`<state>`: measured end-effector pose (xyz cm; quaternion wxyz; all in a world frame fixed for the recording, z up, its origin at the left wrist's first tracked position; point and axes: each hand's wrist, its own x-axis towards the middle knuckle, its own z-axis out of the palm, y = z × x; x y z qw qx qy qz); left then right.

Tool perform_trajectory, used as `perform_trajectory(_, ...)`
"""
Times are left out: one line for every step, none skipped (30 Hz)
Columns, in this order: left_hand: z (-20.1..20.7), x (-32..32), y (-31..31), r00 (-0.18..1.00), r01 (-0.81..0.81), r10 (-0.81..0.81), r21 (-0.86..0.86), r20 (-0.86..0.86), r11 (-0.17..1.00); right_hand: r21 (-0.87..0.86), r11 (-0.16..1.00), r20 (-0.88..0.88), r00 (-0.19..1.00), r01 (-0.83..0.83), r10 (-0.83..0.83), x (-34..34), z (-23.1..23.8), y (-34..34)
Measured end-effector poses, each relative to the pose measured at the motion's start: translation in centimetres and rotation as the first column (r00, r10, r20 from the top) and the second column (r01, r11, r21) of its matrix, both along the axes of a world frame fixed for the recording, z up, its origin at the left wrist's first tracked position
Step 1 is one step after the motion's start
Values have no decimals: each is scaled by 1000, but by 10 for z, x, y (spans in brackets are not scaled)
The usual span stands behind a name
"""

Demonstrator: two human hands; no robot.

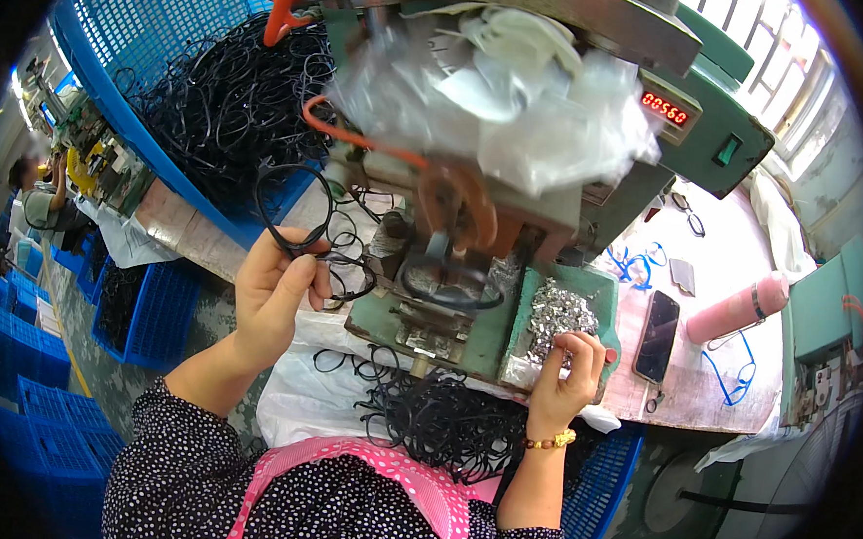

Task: The person repeatedly picks black cables from a blue bin, places them into a press machine, and adds small metal components from a tray. The person operates the machine to crimp the components onto the cables and then drops the finished items onto a pile on the table.

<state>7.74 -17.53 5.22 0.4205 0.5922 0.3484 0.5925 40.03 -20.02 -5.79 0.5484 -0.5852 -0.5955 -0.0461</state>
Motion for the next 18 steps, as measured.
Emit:
perform_trajectory(0,1,-1,1000,17,-17,-16,-8,1000,-1,1000,-7,1000,3,-3,0,0,0)
perform_trajectory(0,2,-2,1000,31,-31,-29,-5,999,-2,1000,-14,1000,6,-6,0,-1,0)
perform_trajectory(-1,3,-2,999,41,-41,-45,-3,998,-1,1000,-10,1000,18,-18,0,-1,0)
perform_trajectory(-1,3,-2,998,55,-56,-40,-23,998,0,1000,-6,1000,29,-29,0,-1,-1)
perform_trajectory(-2,3,-3,997,65,-67,-39,-45,997,0,999,-1,999,40,-40,1,-2,-1)
perform_trajectory(-2,3,-3,995,74,-76,-34,-62,997,1,999,2,999,43,-43,1,-2,-1)
perform_trajectory(-3,4,-3,993,91,-94,-47,-68,995,2,999,4,999,45,-45,1,-2,-1)
perform_trajectory(-4,4,-3,991,107,-111,-57,-71,993,3,999,6,999,48,-48,1,-2,-1)
perform_trajectory(-4,5,-3,990,121,-125,-56,-63,991,4,999,-1,999,42,-42,1,-3,-1)
perform_trajectory(-5,6,-3,991,107,-112,-71,-70,992,4,999,-8,999,37,-37,1,-3,-1)
perform_trajectory(-7,8,-4,993,91,-96,-76,-68,993,5,999,-16,999,32,-31,1,-3,-1)
perform_trajectory(-8,9,-4,994,75,-81,-91,-72,993,10,999,-14,999,38,-38,1,-3,-1)
perform_trajectory(-8,9,-4,993,88,-94,-78,-76,993,15,999,-12,999,44,-44,1,-3,0)
perform_trajectory(-9,8,-3,991,100,-106,-77,-87,992,20,999,-10,999,49,-49,0,-3,0)
perform_trajectory(-9,8,-3,990,103,-110,-75,-89,992,14,998,-22,998,55,-55,0,-3,0)
perform_trajectory(-10,8,-3,989,105,-113,-78,-99,991,9,998,-35,998,60,-60,-1,-3,0)
perform_trajectory(-11,7,-4,989,99,-107,-82,-100,992,4,998,-47,997,66,-66,-1,-2,0)
perform_trajectory(-12,7,-4,990,89,-99,-92,-101,992,7,998,-26,998,63,-63,0,-2,0)
